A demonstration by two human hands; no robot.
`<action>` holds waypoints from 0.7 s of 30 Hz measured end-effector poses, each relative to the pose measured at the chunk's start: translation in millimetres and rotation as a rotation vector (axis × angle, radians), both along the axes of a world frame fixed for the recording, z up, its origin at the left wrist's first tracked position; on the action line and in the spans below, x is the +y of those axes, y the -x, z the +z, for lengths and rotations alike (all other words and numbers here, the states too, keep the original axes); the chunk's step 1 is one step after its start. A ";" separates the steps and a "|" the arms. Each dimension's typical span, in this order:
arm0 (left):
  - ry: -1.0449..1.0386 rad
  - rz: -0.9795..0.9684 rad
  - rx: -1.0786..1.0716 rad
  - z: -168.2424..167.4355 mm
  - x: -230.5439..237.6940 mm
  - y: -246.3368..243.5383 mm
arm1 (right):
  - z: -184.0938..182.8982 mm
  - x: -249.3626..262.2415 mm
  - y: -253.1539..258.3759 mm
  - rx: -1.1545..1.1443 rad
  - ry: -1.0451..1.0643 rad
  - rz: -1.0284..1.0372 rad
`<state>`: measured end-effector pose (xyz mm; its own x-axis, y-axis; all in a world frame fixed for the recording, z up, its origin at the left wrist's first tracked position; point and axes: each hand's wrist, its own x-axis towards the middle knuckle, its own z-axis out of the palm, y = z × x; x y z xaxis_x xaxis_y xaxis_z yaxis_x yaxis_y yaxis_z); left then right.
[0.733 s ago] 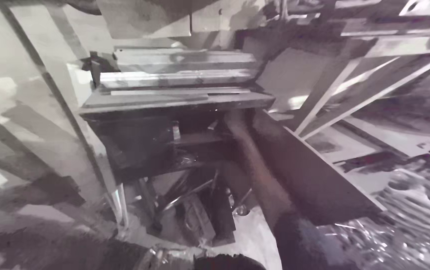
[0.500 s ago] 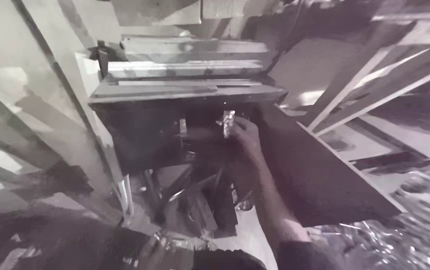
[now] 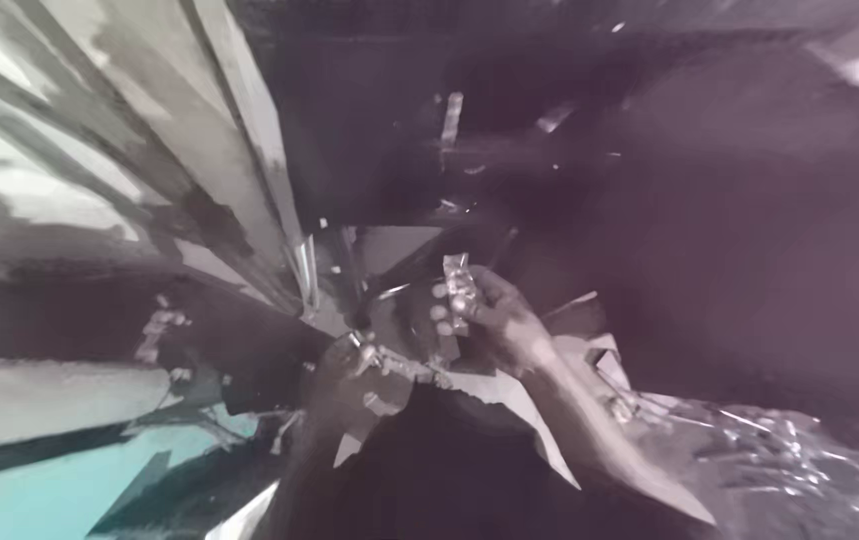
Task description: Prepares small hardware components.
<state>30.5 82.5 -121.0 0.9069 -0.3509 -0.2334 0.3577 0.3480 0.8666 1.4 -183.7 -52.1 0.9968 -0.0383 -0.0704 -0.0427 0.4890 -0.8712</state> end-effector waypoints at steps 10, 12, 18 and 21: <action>0.081 -0.040 -0.148 43.5 8.8 17.1 | -28.9 47.7 20.9 -0.044 0.140 0.136; 0.022 -0.028 -0.159 43.1 11.6 21.3 | -40.6 54.2 23.4 -0.047 0.039 0.171; -0.146 0.028 -0.147 37.8 15.3 31.0 | -40.8 73.7 33.2 0.016 0.160 0.162; -0.151 0.034 -0.167 36.3 17.1 35.6 | -42.2 84.3 32.8 -0.029 0.279 0.134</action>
<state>-5.1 99.6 -84.7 0.9481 -0.2917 -0.1263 0.1946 0.2189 0.9561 -31.5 -99.4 -94.3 0.9957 0.0794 -0.0468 -0.0635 0.2222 -0.9729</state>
